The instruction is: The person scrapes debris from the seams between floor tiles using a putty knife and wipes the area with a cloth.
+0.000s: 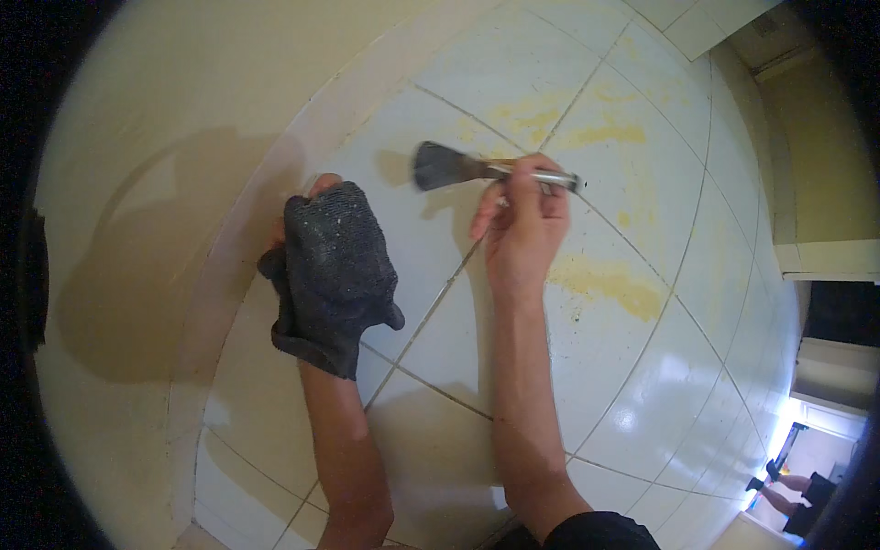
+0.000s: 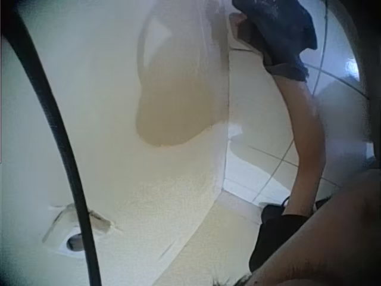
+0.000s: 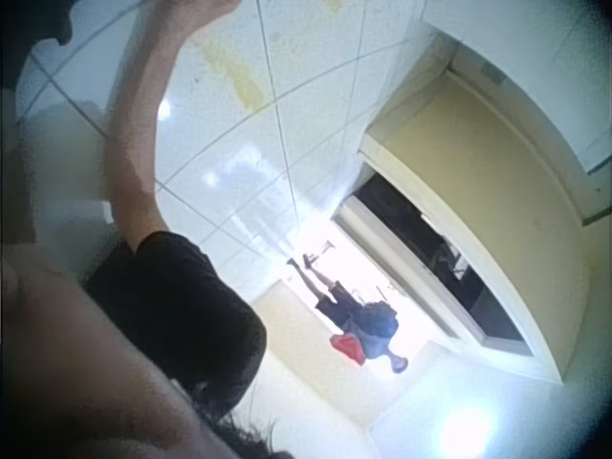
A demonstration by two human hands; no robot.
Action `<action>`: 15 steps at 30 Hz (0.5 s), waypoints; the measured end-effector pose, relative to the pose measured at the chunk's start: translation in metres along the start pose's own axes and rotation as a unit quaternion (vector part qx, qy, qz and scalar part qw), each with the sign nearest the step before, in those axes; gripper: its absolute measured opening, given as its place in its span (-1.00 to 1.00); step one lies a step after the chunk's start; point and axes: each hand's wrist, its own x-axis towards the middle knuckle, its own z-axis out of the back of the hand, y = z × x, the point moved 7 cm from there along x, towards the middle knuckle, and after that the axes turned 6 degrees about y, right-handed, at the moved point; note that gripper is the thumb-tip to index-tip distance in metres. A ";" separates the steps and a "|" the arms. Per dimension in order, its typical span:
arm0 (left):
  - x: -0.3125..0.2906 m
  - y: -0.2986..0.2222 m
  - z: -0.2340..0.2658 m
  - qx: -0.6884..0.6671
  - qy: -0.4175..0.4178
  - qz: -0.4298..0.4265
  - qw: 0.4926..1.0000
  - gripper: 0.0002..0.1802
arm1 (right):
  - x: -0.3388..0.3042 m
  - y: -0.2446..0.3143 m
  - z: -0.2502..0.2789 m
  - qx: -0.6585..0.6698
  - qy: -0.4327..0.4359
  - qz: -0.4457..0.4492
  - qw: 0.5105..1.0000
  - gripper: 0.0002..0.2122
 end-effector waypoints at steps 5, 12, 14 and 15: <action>-0.013 -0.035 0.015 0.159 -0.095 -0.059 0.981 -0.42 | 0.001 0.021 0.019 -0.091 -0.127 0.083 0.984 -0.68; -0.019 -0.045 0.018 0.214 -0.150 -0.117 0.958 -0.44 | -0.004 0.009 0.016 -0.001 -0.066 0.035 0.997 -0.52; -0.020 -0.047 0.013 0.258 -0.207 -0.149 0.932 -0.46 | -0.006 0.007 0.024 -0.080 -0.148 -0.021 0.986 -0.56; -0.018 -0.044 0.008 0.273 -0.208 -0.139 0.929 -0.47 | -0.006 0.006 0.025 -0.080 -0.148 -0.021 0.986 -0.56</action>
